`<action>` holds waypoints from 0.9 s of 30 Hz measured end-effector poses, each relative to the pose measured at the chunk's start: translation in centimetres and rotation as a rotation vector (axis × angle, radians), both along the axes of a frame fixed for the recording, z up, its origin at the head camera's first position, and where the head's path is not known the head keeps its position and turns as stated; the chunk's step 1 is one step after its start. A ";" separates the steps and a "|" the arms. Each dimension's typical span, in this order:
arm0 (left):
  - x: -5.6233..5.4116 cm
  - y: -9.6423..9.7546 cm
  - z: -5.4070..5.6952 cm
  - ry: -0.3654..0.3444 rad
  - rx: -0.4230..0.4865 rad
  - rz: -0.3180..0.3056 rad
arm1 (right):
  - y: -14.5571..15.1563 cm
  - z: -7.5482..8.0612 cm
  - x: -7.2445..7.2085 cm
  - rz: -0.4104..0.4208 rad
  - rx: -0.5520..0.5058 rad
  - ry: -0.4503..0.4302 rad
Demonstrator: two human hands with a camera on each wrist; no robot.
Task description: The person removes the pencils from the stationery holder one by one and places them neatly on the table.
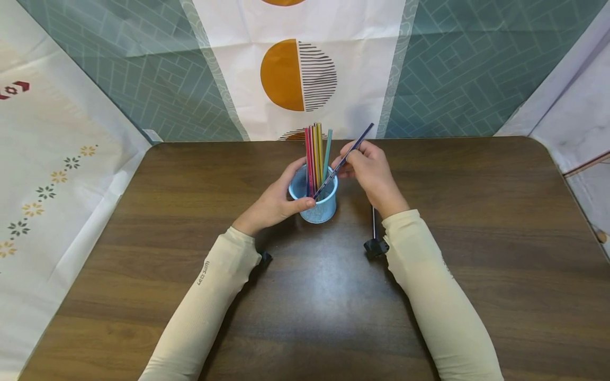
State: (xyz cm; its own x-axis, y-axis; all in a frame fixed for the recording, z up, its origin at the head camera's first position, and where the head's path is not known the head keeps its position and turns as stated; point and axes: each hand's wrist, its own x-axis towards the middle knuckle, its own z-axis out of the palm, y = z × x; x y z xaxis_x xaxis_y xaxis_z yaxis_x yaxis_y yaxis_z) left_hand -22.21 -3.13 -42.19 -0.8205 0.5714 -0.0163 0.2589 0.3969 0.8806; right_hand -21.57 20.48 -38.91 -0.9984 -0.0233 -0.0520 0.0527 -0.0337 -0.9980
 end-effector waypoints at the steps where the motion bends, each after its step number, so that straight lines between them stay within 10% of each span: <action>1: 0.0 0.0 0.0 -0.001 0.000 -0.001 | 0.0 0.0 0.0 -0.001 -0.002 0.001; 27: 0.0 0.0 -0.1 0.012 -0.001 -0.003 | 1.3 0.3 0.0 0.013 -0.137 0.106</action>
State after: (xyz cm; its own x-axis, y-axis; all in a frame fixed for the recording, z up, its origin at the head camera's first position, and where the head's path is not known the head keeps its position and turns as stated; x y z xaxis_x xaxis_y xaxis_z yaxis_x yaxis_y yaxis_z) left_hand -22.19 -3.16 -42.27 -0.8189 0.5739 -0.0069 0.2709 0.3972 0.8768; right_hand -21.59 21.83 -38.59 -0.9976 -0.0356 0.0585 -0.0517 -0.1699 -0.9841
